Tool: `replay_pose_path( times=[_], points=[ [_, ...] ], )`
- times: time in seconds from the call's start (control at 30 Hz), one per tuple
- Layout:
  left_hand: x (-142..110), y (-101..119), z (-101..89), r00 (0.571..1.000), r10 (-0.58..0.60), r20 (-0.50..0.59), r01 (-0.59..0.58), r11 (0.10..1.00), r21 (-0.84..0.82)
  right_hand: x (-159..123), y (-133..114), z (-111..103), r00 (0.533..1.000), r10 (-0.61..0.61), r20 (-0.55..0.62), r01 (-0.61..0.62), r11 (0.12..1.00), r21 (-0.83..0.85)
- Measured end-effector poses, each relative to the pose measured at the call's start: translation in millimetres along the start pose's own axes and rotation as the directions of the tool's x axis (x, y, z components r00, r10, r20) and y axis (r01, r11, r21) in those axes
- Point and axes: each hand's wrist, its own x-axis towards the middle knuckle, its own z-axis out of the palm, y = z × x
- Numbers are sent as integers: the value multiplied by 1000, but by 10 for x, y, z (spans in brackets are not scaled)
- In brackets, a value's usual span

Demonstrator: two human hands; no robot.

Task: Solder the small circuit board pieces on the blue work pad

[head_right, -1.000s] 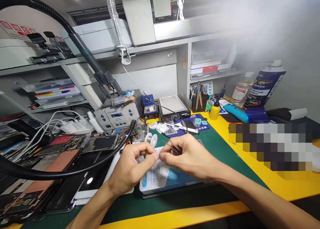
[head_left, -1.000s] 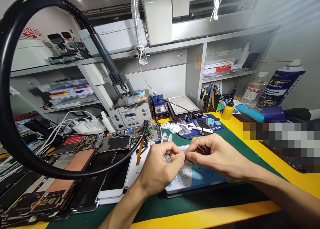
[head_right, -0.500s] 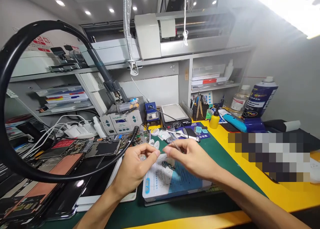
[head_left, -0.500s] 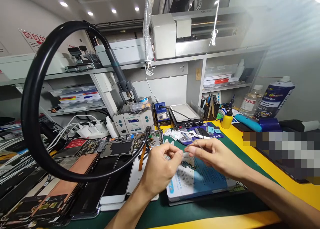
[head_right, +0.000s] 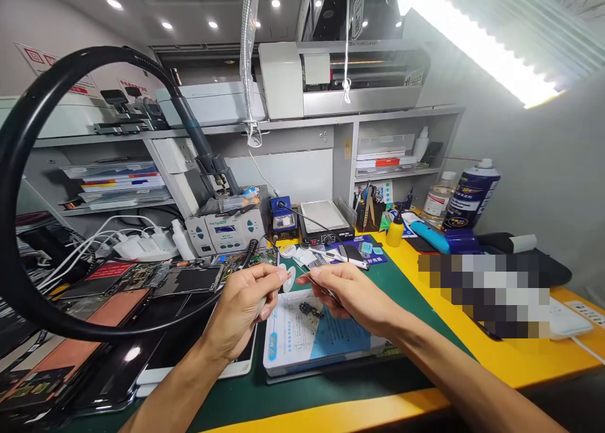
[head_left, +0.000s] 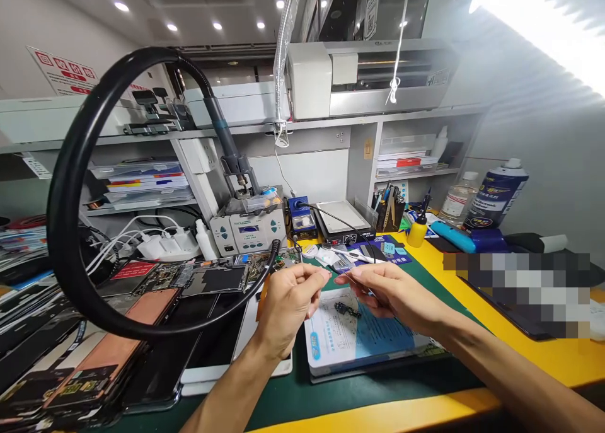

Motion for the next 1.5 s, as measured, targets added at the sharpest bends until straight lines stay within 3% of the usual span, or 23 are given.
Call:
replay_pose_path(
  times=[0.37, 0.87, 1.5],
  points=[
    [-16, -39, 36, 999, 38, -25, -38, 999, 9, -33, 4, 54, 998, 19, 53, -19, 1000, 8],
    [-37, 5, 65, 999, 29, -18, -28, 999, 30, -66, 0, 109, 999, 51, -7, -52, 994, -100],
    [-27, -31, 67, 1000, 30, -5, -30, 998, 49, -69, 12, 118, 998, 55, -9, -56, 992, -109]
  ],
)
